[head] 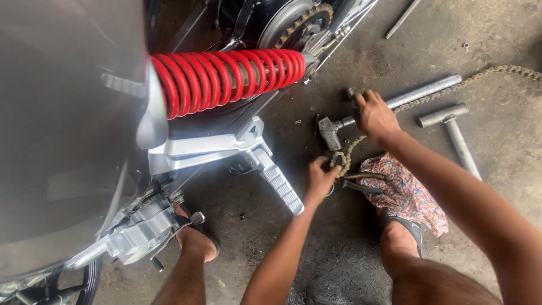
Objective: The person uses pliers and a hammer to remove a master link from a motorcycle chain. They repeatedly position the chain link in the pliers and strike the pliers with the hammer to dislodge the link pin, then separate the chain ends.
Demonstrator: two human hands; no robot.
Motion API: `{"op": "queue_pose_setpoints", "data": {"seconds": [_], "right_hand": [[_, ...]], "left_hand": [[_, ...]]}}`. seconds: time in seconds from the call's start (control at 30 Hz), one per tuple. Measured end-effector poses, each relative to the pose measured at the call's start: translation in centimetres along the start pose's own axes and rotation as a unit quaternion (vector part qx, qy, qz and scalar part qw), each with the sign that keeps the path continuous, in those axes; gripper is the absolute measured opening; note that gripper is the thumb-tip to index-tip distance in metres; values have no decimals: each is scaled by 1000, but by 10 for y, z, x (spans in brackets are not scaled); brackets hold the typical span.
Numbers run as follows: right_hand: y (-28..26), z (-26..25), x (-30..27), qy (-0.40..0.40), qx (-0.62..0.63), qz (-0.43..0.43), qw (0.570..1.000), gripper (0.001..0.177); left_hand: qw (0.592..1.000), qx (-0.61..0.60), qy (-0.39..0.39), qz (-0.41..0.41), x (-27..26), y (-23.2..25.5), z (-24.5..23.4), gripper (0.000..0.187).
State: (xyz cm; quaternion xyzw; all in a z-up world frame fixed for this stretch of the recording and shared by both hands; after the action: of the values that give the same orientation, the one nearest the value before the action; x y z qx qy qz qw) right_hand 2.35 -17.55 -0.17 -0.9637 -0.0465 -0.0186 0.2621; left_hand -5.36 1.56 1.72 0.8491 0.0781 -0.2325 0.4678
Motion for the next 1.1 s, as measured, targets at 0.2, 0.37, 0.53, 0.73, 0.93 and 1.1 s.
{"op": "queue_pose_setpoints", "data": {"seconds": [0.2,0.37,0.53,0.73,0.93,1.1], "right_hand": [[-3,31,42,-154,-112,48,981,32],[-39,-13,33,-153,-1,27,988,21],[-85,-25,3,-202,66,-8,977,27],[-91,-7,-11,-219,15,-56,974,36],[-100,-34,-35,-159,90,-52,982,51],[-93,-36,-68,-200,316,-48,926,25]], "left_hand": [[996,24,82,-32,-49,7,16,35],[995,-11,96,-37,-57,5,33,27],[973,-169,75,-140,-60,-10,44,30],[970,-194,107,-98,-69,-6,48,34],[977,-49,207,2,-68,0,34,26],[960,-40,227,157,-46,-12,16,32]]}}
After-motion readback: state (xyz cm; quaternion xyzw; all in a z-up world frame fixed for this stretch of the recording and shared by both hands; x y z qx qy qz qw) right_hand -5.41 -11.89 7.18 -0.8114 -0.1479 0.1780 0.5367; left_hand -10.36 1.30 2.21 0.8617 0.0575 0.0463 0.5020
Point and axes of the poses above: each hand's wrist, its own x-axis towards the middle knuckle, its own z-axis out of the palm, y = z × x, the point moved 2 cm from there along x, towards the middle knuckle, and after that the axes turned 9 degrees about x, right-handed, at the moved point
